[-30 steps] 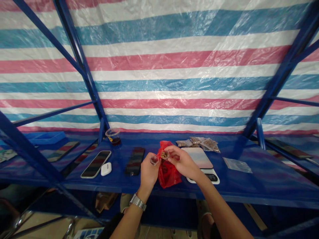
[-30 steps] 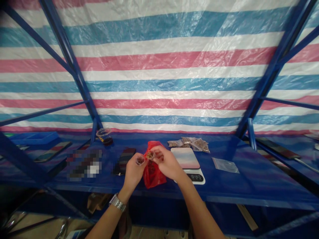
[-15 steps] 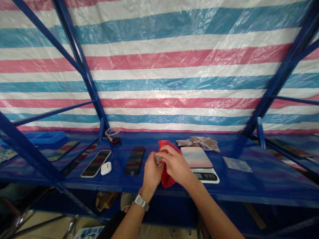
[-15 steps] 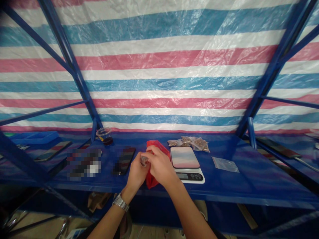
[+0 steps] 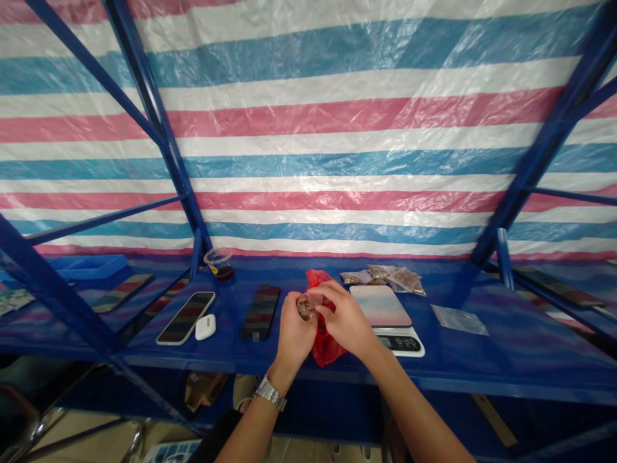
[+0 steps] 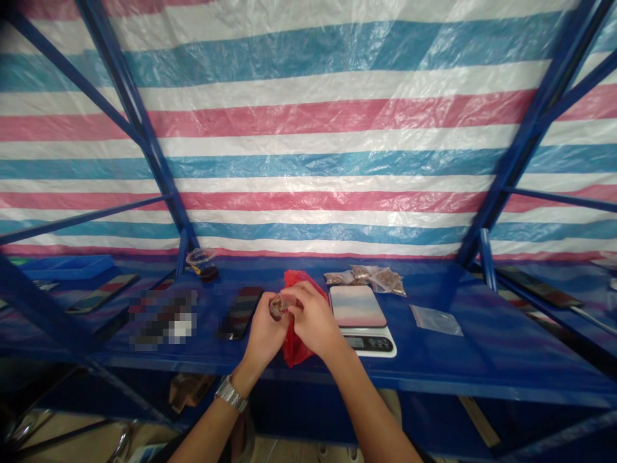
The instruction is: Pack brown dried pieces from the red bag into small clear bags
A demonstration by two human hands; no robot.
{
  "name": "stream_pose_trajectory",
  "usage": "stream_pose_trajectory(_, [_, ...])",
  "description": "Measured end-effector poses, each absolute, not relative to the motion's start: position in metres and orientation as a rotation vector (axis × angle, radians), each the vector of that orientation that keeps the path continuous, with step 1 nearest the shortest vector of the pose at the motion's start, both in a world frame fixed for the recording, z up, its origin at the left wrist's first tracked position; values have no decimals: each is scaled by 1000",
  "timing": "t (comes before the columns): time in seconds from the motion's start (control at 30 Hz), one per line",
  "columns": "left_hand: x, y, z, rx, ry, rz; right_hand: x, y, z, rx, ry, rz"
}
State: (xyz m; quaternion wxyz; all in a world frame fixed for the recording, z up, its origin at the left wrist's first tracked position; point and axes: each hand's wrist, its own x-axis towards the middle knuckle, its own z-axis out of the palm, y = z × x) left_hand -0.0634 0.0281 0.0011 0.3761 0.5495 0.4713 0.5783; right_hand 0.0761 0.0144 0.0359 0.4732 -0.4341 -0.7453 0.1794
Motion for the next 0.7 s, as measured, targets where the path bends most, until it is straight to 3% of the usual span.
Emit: stream_pose_trajectory(0.7, [-64,30,2,1599,1281,1535,80,15,40,-1033,-1711,399])
